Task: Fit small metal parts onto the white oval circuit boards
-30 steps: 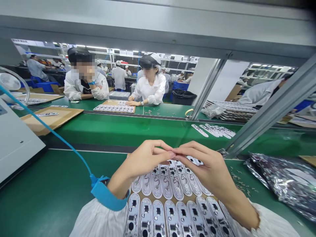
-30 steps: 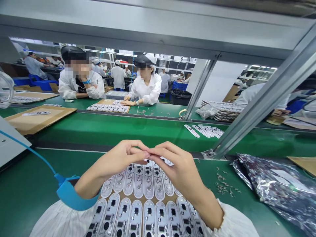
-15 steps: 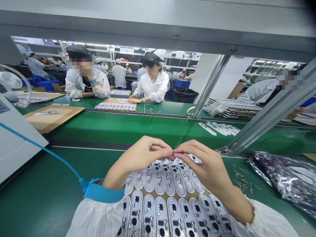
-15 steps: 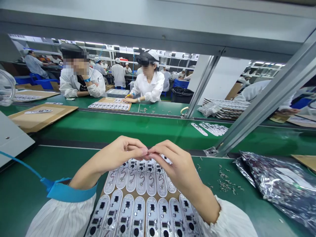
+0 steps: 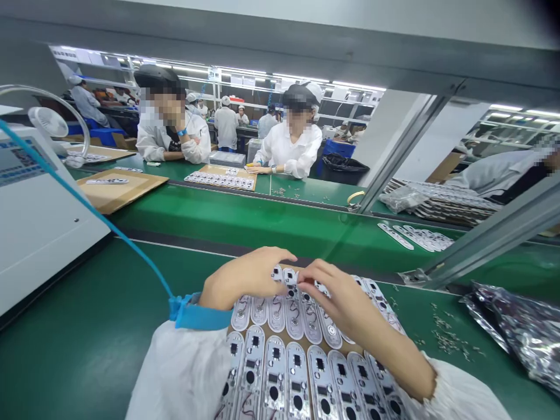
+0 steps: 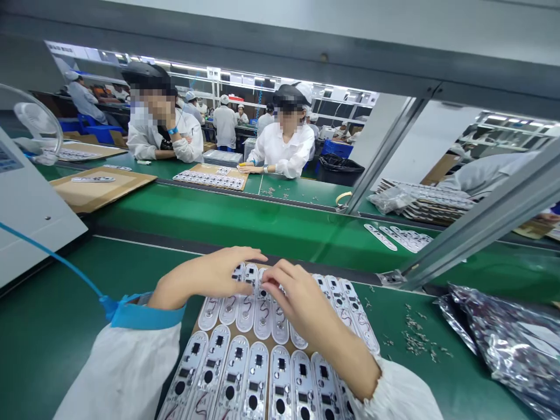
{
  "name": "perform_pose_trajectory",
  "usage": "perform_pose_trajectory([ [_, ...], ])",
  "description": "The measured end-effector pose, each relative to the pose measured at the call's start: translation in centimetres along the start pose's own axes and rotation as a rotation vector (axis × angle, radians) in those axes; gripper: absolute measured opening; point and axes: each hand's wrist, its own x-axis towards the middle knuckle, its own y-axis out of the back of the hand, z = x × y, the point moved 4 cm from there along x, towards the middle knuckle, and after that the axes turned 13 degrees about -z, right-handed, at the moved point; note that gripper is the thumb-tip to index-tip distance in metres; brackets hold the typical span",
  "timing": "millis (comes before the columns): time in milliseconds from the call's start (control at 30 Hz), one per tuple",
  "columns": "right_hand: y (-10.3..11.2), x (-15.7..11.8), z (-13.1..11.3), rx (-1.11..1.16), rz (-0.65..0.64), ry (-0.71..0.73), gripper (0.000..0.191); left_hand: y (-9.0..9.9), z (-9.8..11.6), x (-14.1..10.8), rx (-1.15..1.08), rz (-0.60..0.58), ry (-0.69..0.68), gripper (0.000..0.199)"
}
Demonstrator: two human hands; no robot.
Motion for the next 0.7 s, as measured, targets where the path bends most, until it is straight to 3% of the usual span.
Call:
perform_pose_trajectory([
  [100,-2.9,1.7,0.4,-0.012,-0.245,-0.061,0.014,-1.4,-1.4,0.8,0.233,-0.134,0.329,0.116],
  [167,-4.2,2.5,0.6,-0.022,-0.31,-0.065,0.014,-2.2,-1.8,1.4,0.267,-0.195,0.415,0.126],
  [433,-5.5,2.6,1.1,-0.045,-0.342,-0.079,0.019,-3.0,-3.8,3.3,0.306,-0.202,0.455,0.137],
  [700,-5.8,2.9,0.9,-0.073,-0.386,-0.065,0.023,-3.3,-4.3,3.8,0.274,-0.225,0.461,0.144],
])
